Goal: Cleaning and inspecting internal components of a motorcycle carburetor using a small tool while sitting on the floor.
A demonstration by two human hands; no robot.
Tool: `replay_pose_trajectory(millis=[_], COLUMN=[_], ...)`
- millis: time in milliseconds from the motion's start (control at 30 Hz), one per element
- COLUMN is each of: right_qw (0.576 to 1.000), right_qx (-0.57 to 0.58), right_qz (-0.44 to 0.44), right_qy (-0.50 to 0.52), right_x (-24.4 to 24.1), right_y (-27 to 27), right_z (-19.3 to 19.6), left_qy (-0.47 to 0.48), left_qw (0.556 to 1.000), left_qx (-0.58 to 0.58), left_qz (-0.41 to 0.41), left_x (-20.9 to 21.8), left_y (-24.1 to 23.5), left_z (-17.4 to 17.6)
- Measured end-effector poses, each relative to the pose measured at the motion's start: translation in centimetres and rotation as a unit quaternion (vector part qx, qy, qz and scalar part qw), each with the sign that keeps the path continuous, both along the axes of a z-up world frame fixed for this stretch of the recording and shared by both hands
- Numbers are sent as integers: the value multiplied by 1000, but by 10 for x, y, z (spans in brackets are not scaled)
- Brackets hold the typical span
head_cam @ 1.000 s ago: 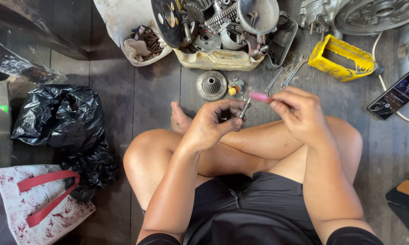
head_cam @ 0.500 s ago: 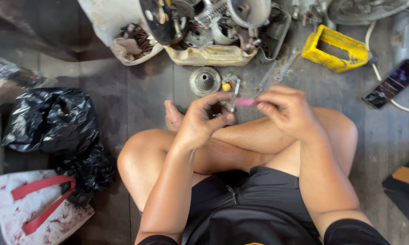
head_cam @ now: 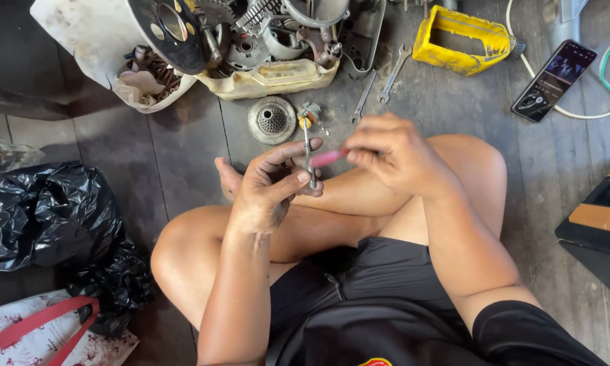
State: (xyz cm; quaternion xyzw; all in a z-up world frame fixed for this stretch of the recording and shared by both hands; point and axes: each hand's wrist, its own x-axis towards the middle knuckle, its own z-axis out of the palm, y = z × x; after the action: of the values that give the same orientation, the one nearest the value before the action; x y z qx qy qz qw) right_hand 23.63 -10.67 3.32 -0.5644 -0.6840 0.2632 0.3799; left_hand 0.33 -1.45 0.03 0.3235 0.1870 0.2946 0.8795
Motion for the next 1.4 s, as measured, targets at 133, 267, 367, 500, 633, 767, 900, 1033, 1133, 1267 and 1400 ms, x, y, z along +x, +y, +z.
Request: replay_pose_trajectory(millis=[133,267,367,500,633,767,900,1033,1133,1267,1400], right_qw=[1000,999,999,999,998,1000,999,998,996,999,999], right_qx=[-9,14,-25,-19,6,8,9,-57,9,-28,5], right_qz=[-3,-35,34,-10,-35,-10,-32,22,-93,-7,-51], right_qy=[10,-21,1,31,43,19,6,16,-3,14,0], right_x=[-2,0,-2,1,-1,0,1,0,6,0,4], right_y=[0,1,1,1,2,2,0,-3,-2,-2,-1], right_z=[-5,9,8,0,-8,2,-2,15,-3,1,-9], left_qy=[13,11,16,20,29,40,45,33,29,28,21], left_qw=[999,998,997,996,995,995,994,995,996,996,996], left_qx=[43,59,76,87,92,92,95,95,85,85,86], left_qz=[-17,-18,-18,-12,-11,-12,-10,-10,-12,-7,-3], left_x=[0,1,-1,-3,1,-1,-1,1,0,-1,-1], left_y=[1,0,4,4,2,1,3,2,2,0,1], left_z=[-16,-10,-18,-17,2,-4,-9,-7,-5,-7,-3])
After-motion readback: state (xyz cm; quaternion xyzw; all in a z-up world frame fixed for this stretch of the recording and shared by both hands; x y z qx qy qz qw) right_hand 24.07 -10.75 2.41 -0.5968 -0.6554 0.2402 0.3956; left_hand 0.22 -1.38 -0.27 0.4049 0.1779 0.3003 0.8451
